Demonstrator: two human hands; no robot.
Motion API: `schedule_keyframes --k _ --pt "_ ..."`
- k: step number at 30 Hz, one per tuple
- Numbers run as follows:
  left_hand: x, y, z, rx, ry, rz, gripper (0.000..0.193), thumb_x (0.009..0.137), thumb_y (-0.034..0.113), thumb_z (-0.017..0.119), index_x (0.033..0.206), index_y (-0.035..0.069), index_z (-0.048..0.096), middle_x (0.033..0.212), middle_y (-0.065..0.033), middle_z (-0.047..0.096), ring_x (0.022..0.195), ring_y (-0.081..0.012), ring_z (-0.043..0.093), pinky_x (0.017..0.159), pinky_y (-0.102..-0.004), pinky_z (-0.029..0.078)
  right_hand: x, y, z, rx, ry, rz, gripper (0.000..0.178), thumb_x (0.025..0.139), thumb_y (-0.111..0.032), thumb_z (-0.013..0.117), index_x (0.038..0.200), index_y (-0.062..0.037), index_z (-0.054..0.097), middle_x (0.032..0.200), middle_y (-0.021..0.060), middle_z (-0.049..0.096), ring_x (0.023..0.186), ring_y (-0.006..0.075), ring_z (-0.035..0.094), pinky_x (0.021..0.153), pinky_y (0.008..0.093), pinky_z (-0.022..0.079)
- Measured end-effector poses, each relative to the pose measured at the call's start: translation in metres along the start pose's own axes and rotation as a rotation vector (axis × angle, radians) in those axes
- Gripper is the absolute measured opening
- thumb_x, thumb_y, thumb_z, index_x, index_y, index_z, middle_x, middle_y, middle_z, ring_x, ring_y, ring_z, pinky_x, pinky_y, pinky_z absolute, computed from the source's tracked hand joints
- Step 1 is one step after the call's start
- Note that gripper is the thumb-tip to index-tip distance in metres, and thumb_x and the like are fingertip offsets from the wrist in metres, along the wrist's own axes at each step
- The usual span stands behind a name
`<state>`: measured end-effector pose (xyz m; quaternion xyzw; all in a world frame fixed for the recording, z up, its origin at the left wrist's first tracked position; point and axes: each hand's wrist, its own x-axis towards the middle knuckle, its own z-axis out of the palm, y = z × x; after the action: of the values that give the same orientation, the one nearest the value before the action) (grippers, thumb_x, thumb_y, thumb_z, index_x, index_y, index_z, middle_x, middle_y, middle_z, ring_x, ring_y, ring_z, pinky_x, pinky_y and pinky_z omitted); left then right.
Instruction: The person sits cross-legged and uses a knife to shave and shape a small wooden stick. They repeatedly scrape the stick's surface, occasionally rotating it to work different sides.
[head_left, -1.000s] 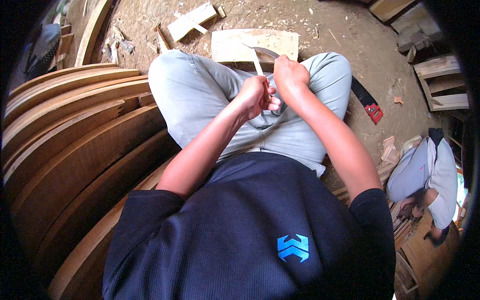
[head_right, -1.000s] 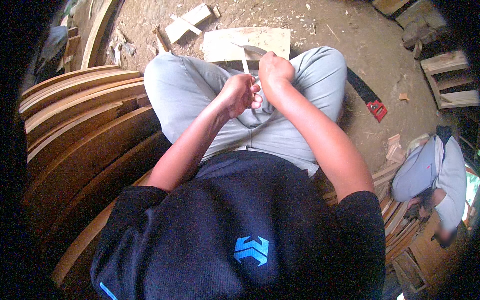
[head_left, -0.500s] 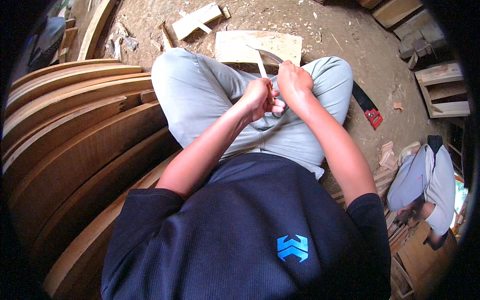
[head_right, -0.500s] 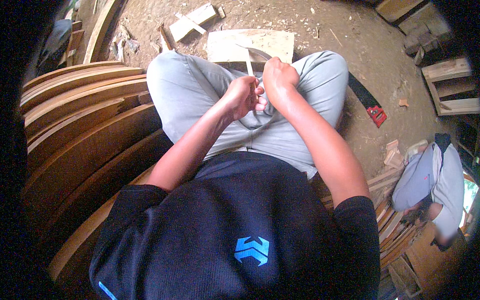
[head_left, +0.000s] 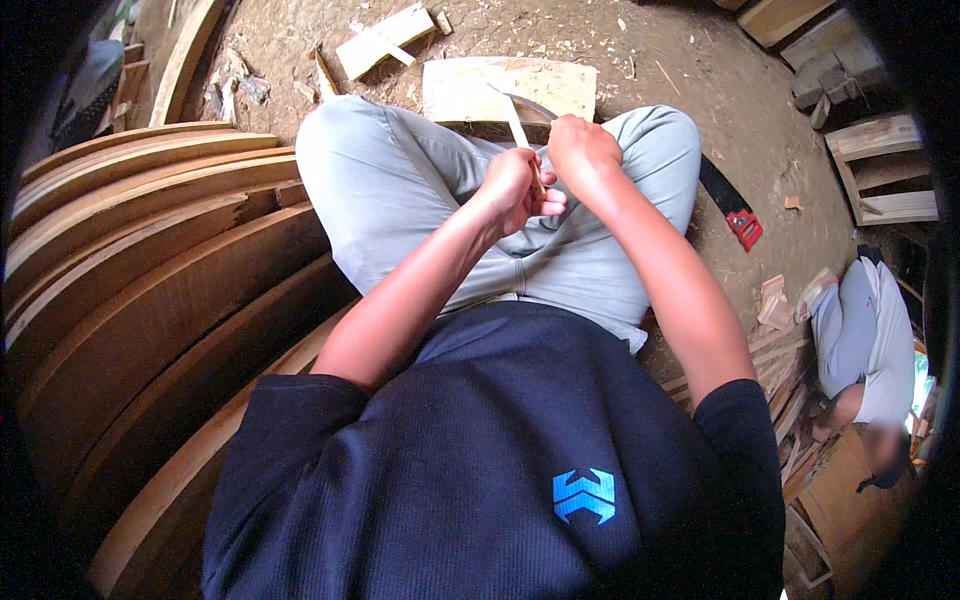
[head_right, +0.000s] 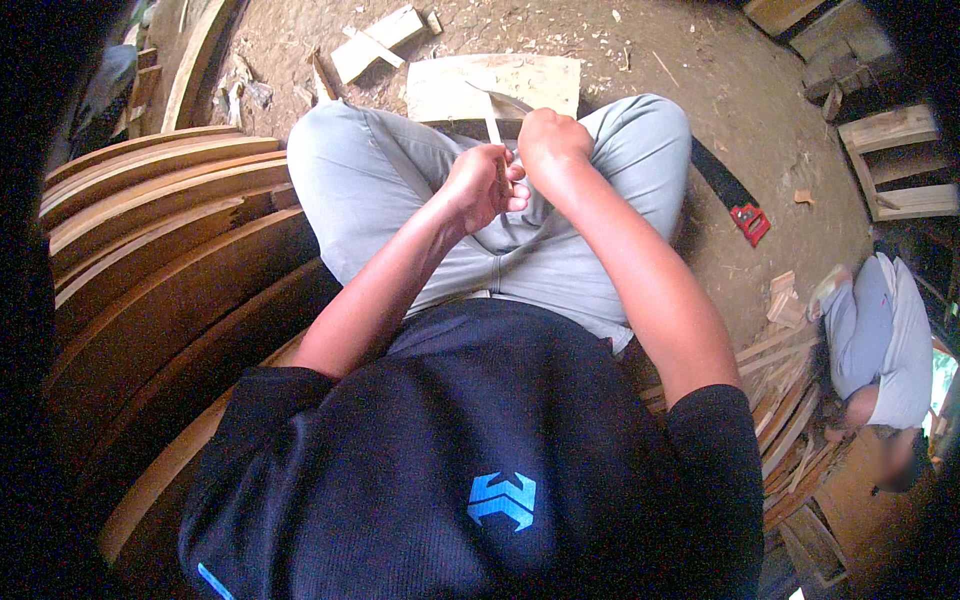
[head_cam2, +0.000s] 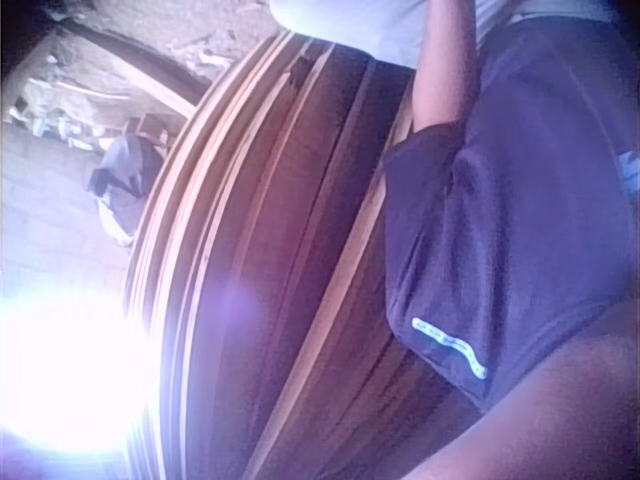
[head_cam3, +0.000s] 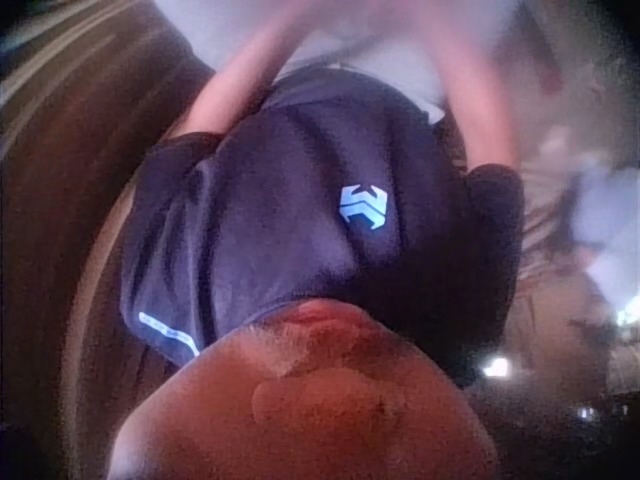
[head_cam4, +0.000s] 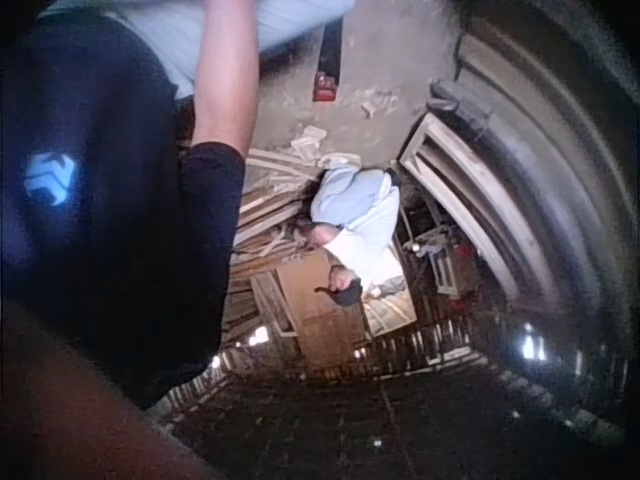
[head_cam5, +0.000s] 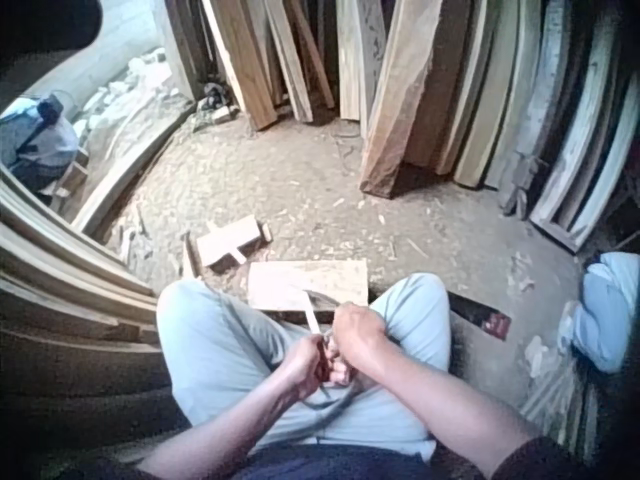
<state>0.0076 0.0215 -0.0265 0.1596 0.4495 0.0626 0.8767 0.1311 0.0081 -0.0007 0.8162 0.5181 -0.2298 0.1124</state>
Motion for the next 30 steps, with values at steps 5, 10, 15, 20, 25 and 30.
schedule_keyframes --k 5,10,15,20,25,30 --pt "-0.007 0.001 0.008 0.009 0.039 -0.013 0.019 0.097 0.022 0.027 0.092 0.008 0.039 0.068 -0.0043 0.047 0.057 -0.0242 0.057 0.053 -0.0383 0.053 0.004 0.004 -0.002 0.072 -0.080 0.020 0.030 0.089 -0.014 0.043 0.097 0.0014 0.067 0.101 0.0221 0.066 0.096 0.0351 0.065 0.081 0.0425 0.053" --pt "-0.008 0.002 0.008 0.029 0.039 -0.015 0.020 0.097 0.023 0.027 0.092 0.008 0.040 0.068 -0.0041 0.048 0.058 -0.0241 0.058 0.054 -0.0380 0.053 0.002 0.002 -0.007 0.004 -0.054 0.039 0.025 0.086 -0.014 0.050 0.096 -0.0042 0.071 0.101 0.0174 0.069 0.095 0.0284 0.068 0.078 0.0376 0.055" --pt "-0.009 0.000 0.009 0.055 0.026 0.006 0.022 0.097 0.023 0.026 0.091 0.008 0.041 0.067 -0.0025 0.047 0.058 -0.0217 0.057 0.054 -0.0367 0.053 -0.002 -0.009 -0.017 -0.061 -0.068 0.044 0.023 0.086 -0.013 0.053 0.095 -0.0040 0.071 0.100 0.0162 0.069 0.095 0.0288 0.068 0.077 0.0375 0.055" --pt "-0.005 0.001 0.007 0.063 -0.009 0.018 0.025 0.097 0.023 0.024 0.088 0.009 0.043 0.067 -0.0016 0.046 0.058 -0.0196 0.055 0.057 -0.0361 0.053 -0.001 -0.014 -0.020 -0.063 -0.090 0.046 0.023 0.084 -0.011 0.052 0.093 -0.0029 0.071 0.096 0.0180 0.069 0.092 0.0305 0.068 0.076 0.0396 0.055" --pt "-0.008 0.002 0.009 0.045 -0.011 0.012 0.025 0.096 0.023 0.026 0.088 0.008 0.044 0.067 -0.0014 0.046 0.060 -0.0194 0.056 0.058 -0.0368 0.053 -0.001 -0.011 -0.027 -0.022 -0.173 0.057 0.021 0.084 -0.017 0.059 0.096 -0.0066 0.072 0.103 0.0140 0.069 0.097 0.0241 0.068 0.077 0.0345 0.055" --pt "-0.005 -0.001 0.009 0.068 -0.010 0.019 0.028 0.097 0.023 0.028 0.090 0.006 0.048 0.070 -0.0027 0.050 0.061 -0.0189 0.057 0.053 -0.0337 0.053 -0.002 -0.018 -0.035 -0.040 -0.235 0.051 0.022 0.084 -0.014 0.056 0.098 -0.0057 0.072 0.103 0.0144 0.069 0.097 0.0244 0.068 0.077 0.0344 0.055"
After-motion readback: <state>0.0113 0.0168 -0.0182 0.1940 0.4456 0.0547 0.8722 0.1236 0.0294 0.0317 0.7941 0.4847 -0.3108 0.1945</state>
